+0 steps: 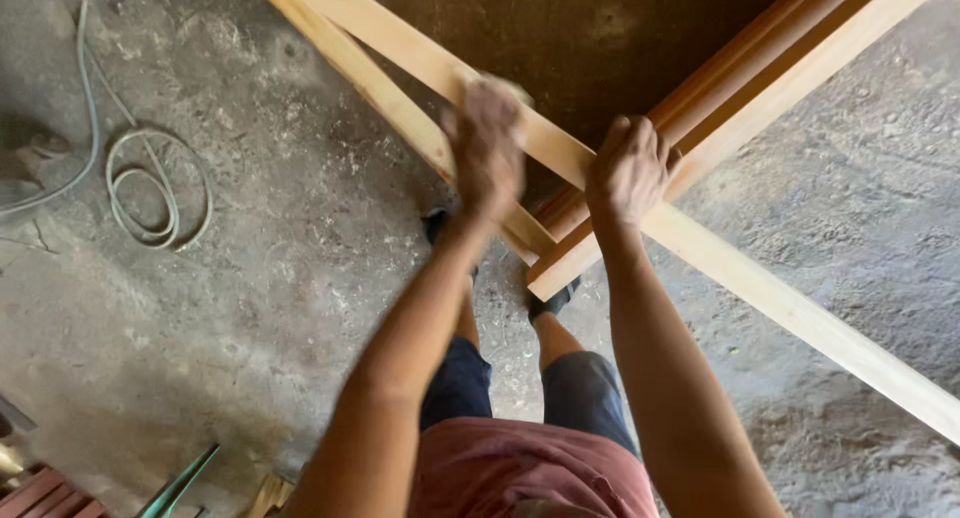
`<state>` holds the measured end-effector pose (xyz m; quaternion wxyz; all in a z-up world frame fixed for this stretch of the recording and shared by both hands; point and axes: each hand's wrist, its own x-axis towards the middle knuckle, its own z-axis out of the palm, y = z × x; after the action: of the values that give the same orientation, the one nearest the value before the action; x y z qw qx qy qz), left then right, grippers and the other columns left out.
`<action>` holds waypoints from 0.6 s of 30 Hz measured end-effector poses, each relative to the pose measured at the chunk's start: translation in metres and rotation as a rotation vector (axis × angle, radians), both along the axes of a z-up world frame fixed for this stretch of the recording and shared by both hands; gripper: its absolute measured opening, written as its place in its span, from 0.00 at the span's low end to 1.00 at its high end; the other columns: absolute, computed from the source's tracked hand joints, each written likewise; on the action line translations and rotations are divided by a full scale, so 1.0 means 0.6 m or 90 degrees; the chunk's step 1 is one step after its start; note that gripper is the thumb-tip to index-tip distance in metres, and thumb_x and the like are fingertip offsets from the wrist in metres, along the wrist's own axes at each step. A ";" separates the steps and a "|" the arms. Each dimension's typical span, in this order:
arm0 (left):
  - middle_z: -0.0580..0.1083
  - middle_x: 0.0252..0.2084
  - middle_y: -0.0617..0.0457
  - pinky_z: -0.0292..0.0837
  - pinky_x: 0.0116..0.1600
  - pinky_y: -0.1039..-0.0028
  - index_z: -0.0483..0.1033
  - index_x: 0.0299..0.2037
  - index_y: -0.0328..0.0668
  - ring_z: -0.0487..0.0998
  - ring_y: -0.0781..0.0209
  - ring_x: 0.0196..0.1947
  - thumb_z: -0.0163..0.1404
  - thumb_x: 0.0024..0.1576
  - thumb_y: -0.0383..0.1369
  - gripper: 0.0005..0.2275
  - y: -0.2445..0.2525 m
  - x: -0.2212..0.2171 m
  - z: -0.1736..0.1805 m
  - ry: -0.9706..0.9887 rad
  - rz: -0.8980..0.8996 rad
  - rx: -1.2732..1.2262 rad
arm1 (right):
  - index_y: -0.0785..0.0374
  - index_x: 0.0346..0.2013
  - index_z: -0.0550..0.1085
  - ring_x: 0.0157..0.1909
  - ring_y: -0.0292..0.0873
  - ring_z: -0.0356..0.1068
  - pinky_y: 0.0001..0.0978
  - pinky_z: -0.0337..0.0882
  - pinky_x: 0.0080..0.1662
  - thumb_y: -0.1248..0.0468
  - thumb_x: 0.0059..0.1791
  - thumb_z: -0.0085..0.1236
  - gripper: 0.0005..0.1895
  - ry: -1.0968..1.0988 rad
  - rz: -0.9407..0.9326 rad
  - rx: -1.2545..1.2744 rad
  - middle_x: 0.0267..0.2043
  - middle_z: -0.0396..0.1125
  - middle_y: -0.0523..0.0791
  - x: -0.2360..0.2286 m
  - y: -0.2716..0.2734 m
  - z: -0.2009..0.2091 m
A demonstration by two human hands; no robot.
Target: The person sands a wooden frame by hand, then retrieves a paint can and brush to apply a dark finish to the frame's surfaces. The task involves smoothing the wood and coating it with finish in a workshop setting.
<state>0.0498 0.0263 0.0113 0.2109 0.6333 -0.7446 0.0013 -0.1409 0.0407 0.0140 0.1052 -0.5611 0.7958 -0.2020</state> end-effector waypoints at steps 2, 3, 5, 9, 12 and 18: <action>0.63 0.70 0.47 0.50 0.71 0.42 0.66 0.65 0.44 0.58 0.47 0.72 0.52 0.60 0.35 0.23 0.105 -0.047 -0.041 0.147 -0.146 0.056 | 0.61 0.40 0.72 0.50 0.57 0.68 0.52 0.62 0.57 0.65 0.53 0.48 0.05 -0.015 0.002 -0.008 0.41 0.72 0.51 0.006 0.055 -0.003; 0.66 0.66 0.40 0.52 0.66 0.36 0.67 0.64 0.36 0.61 0.43 0.67 0.55 0.54 0.39 0.28 0.100 -0.048 -0.065 0.147 -0.220 0.085 | 0.61 0.40 0.72 0.50 0.57 0.68 0.51 0.64 0.57 0.66 0.52 0.48 0.05 -0.031 0.015 -0.044 0.41 0.72 0.51 0.005 0.048 -0.013; 0.67 0.68 0.49 0.59 0.68 0.46 0.70 0.65 0.45 0.64 0.49 0.70 0.55 0.61 0.35 0.21 0.043 0.038 -0.078 0.136 -0.399 0.035 | 0.62 0.39 0.71 0.46 0.56 0.69 0.50 0.64 0.55 0.67 0.52 0.48 0.04 0.025 0.031 0.006 0.38 0.72 0.51 0.014 0.047 -0.013; 0.70 0.62 0.51 0.73 0.65 0.58 0.73 0.60 0.54 0.70 0.52 0.67 0.54 0.72 0.28 0.10 -0.191 0.293 -0.052 -0.070 -0.237 0.190 | 0.60 0.36 0.73 0.42 0.56 0.71 0.50 0.65 0.51 0.64 0.53 0.51 0.05 0.103 0.038 0.034 0.35 0.73 0.52 0.006 0.040 -0.023; 0.67 0.65 0.50 0.66 0.67 0.56 0.71 0.62 0.52 0.66 0.52 0.69 0.52 0.71 0.29 0.11 -0.233 0.331 -0.022 -0.104 0.000 0.098 | 0.62 0.36 0.74 0.39 0.54 0.71 0.52 0.67 0.52 0.62 0.53 0.49 0.08 0.152 0.039 0.050 0.34 0.73 0.51 -0.002 0.062 -0.027; 0.62 0.71 0.49 0.53 0.71 0.52 0.68 0.66 0.47 0.59 0.52 0.74 0.47 0.70 0.32 0.15 -0.021 0.027 -0.019 0.214 -0.128 0.182 | 0.60 0.35 0.75 0.37 0.54 0.72 0.51 0.68 0.49 0.59 0.55 0.47 0.11 0.172 0.024 0.047 0.33 0.73 0.51 0.012 0.014 -0.022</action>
<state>0.0657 0.0139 -0.0002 0.2394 0.5708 -0.7508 -0.2308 -0.1337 0.0490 0.0007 0.0212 -0.5938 0.7990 -0.0929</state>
